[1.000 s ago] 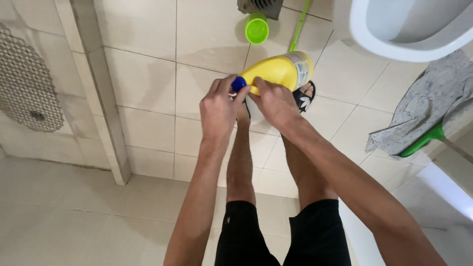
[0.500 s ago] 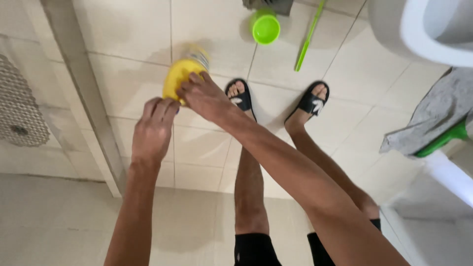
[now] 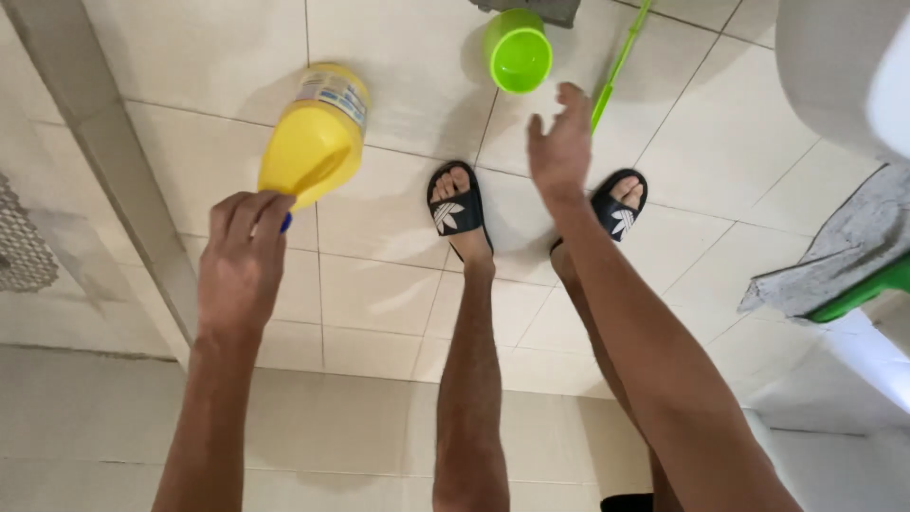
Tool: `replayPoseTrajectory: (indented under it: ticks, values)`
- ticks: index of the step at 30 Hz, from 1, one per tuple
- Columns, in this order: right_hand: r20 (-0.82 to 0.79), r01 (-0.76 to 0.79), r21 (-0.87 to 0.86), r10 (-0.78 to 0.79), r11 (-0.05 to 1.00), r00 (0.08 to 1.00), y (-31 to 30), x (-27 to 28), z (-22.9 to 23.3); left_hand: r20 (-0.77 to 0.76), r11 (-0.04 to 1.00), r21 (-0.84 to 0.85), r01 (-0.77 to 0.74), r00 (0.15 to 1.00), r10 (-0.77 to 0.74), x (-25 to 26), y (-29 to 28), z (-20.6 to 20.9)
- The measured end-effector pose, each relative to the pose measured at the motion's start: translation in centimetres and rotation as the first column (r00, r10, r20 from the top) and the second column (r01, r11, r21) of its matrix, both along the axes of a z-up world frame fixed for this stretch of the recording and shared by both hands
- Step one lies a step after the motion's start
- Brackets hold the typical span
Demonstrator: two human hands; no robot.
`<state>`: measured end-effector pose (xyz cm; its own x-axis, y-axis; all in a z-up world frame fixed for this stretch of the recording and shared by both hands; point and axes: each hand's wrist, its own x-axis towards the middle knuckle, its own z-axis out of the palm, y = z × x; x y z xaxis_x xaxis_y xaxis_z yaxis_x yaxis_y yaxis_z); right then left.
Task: Cleaning a toilet bowl and the surrounding area using a sponge, brush, and cleaning solution.
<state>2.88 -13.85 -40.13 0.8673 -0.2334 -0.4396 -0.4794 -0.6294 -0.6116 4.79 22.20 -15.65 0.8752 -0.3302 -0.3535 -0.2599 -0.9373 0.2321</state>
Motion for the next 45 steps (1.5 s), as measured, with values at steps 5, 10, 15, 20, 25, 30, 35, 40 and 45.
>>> replayPoseTrajectory:
  ticks: [5, 10, 15, 20, 25, 30, 35, 40, 45]
  values:
    - [-0.215, 0.061, -0.183, -0.100, 0.981, 0.972, -9.1, -2.4, -9.6, -0.059, 0.997, 0.077, 0.016, 0.998, -0.012, -1.9, 2.2, -1.8]
    - [-0.413, -0.051, -0.227, -0.048, 0.973, 0.910, -9.2, -1.6, -11.5, -0.102, 0.992, 0.116, -0.058, 0.992, 0.070, -1.7, 1.5, -0.5]
    - [-0.259, 0.080, -0.055, -0.091, 0.995, 0.962, -9.5, 0.4, 3.6, 0.133, 0.984, -0.028, -0.178, 0.975, 0.180, -3.3, -0.7, 2.1]
    - [-0.352, -0.187, 0.070, 0.200, 0.980, 0.914, -8.0, 3.5, 20.9, 0.180, 0.883, -0.230, -0.409, 0.874, 0.451, -4.5, -6.9, 5.3]
    - [-0.532, -0.286, 0.157, 0.325, 0.945, 0.782, -5.1, 6.2, 24.9, 0.039, 0.773, -0.331, -0.541, 0.811, 0.584, -4.8, -12.2, 7.6]
    - [-0.543, -0.539, 0.088, 0.494, 0.837, 0.679, -3.2, 7.5, 16.4, -0.139, 0.626, -0.367, -0.688, 0.706, 0.694, -4.2, -14.6, 8.1]
    - [-0.595, -0.647, 0.041, 0.539, 0.761, 0.596, 0.4, 10.9, 9.3, -0.208, 0.611, -0.328, -0.720, 0.686, 0.697, -4.9, -14.6, 7.2]
    - [-0.694, -0.609, -0.032, 0.420, 0.793, 0.584, 3.5, 12.8, 9.0, -0.243, 0.597, -0.353, -0.721, 0.686, 0.686, -4.6, -15.4, 7.3]
    - [-0.636, -0.535, -0.114, 0.352, 0.837, 0.687, 5.4, 11.9, 8.3, -0.292, 0.587, -0.278, -0.761, 0.649, 0.703, -4.4, -15.4, 7.3]
